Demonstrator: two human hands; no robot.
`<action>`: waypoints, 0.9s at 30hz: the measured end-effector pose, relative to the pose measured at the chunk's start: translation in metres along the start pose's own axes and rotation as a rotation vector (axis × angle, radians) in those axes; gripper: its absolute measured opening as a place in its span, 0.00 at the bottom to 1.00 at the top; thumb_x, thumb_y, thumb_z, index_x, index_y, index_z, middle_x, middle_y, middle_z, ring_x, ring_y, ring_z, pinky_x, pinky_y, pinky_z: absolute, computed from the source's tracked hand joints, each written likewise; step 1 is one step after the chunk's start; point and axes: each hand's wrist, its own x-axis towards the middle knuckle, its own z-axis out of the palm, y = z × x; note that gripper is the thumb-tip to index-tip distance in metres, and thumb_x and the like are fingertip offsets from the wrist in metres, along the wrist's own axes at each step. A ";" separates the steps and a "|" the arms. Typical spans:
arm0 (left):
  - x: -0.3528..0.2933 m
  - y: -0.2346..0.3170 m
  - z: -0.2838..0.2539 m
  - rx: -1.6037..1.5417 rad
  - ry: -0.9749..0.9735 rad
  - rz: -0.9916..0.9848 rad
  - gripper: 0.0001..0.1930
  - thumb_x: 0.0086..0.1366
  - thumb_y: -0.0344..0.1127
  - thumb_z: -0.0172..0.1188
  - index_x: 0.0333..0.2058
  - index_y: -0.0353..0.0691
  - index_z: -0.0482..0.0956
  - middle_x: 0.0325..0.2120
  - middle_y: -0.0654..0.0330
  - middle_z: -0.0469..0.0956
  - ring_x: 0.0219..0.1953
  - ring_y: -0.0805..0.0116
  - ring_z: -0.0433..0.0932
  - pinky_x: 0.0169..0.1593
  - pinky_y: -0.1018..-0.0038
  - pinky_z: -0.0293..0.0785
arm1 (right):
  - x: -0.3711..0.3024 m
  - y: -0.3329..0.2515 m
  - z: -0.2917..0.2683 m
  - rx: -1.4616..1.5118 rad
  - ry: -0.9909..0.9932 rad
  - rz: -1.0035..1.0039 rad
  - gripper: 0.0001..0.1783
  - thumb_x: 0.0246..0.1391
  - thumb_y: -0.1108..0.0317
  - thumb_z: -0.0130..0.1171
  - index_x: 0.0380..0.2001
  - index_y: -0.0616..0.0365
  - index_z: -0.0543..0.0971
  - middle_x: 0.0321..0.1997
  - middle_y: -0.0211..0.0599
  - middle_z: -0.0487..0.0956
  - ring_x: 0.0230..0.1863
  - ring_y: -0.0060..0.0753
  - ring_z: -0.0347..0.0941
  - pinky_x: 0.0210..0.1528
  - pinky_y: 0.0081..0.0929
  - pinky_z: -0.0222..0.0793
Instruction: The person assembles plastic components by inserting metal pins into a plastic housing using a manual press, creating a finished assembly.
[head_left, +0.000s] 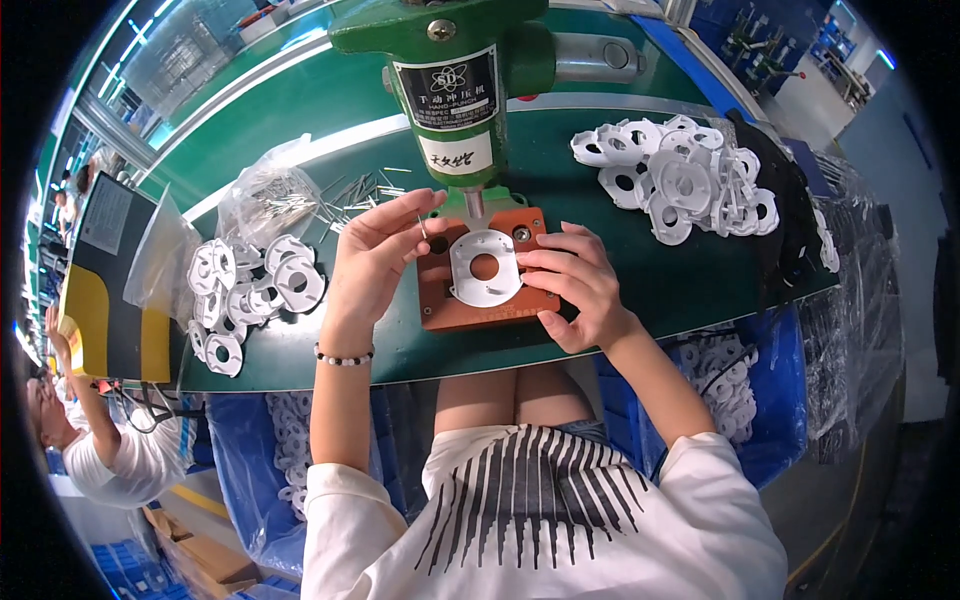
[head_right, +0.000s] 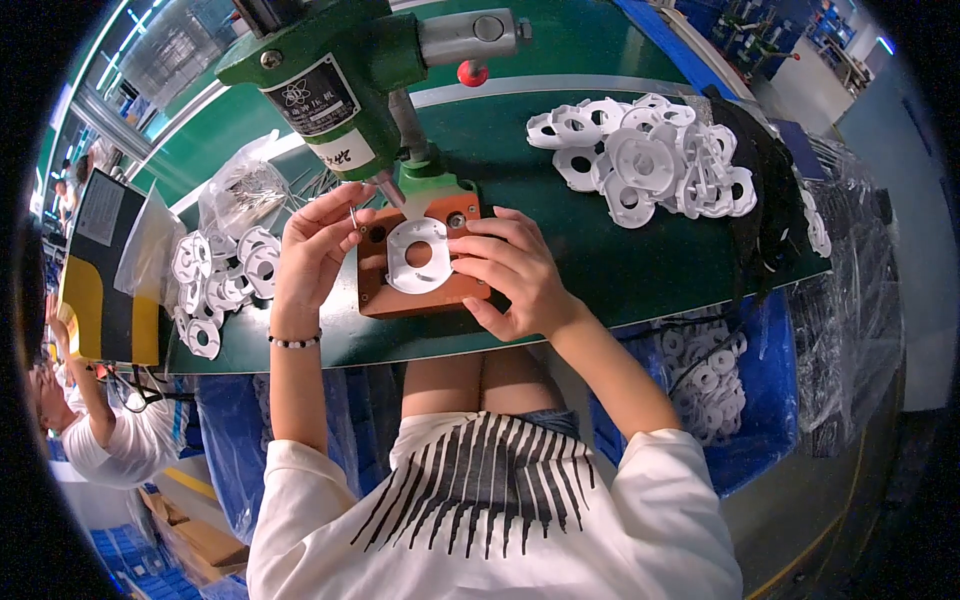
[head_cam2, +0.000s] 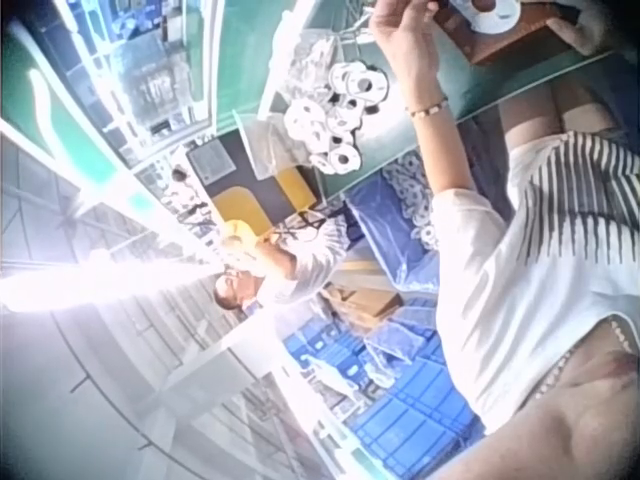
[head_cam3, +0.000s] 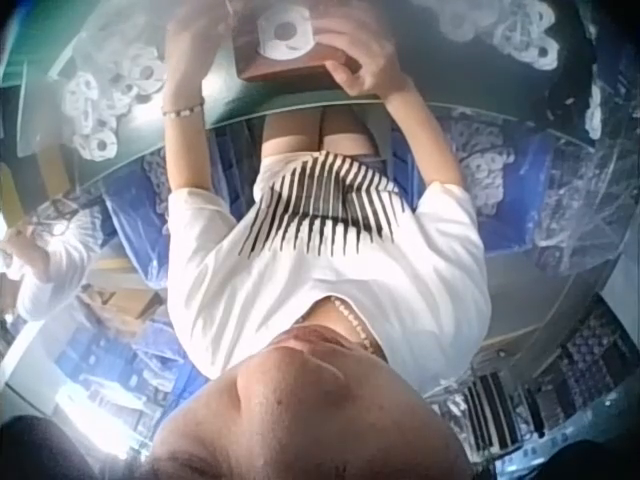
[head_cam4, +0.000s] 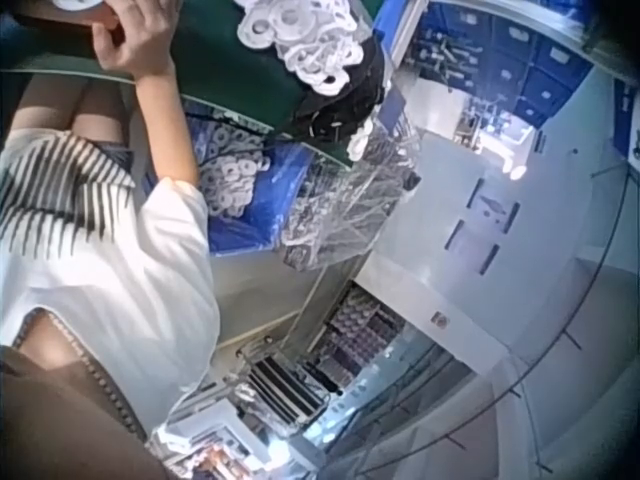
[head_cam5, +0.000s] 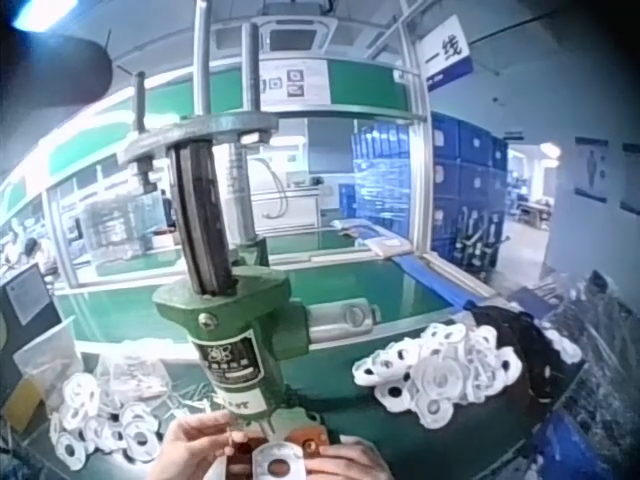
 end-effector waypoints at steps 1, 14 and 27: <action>-0.002 0.001 0.003 0.049 0.016 0.024 0.12 0.59 0.20 0.50 0.42 0.29 0.74 0.42 0.50 0.75 0.38 0.69 0.78 0.35 0.81 0.75 | 0.000 0.000 0.000 0.002 -0.001 0.000 0.15 0.47 0.56 0.53 0.33 0.55 0.78 0.45 0.36 0.76 0.51 0.39 0.67 0.60 0.46 0.53; 0.002 -0.012 0.011 0.847 0.054 0.475 0.07 0.58 0.27 0.58 0.34 0.32 0.80 0.24 0.62 0.75 0.21 0.76 0.68 0.28 0.83 0.65 | 0.001 -0.001 0.000 0.038 0.002 0.027 0.16 0.47 0.55 0.52 0.32 0.54 0.79 0.45 0.35 0.76 0.51 0.40 0.67 0.60 0.47 0.51; 0.005 -0.028 0.032 0.896 0.176 0.454 0.05 0.52 0.24 0.63 0.29 0.31 0.78 0.20 0.60 0.77 0.23 0.79 0.74 0.29 0.83 0.69 | 0.002 -0.003 0.000 0.008 0.007 0.027 0.17 0.49 0.53 0.51 0.32 0.53 0.79 0.45 0.35 0.76 0.52 0.39 0.66 0.62 0.46 0.50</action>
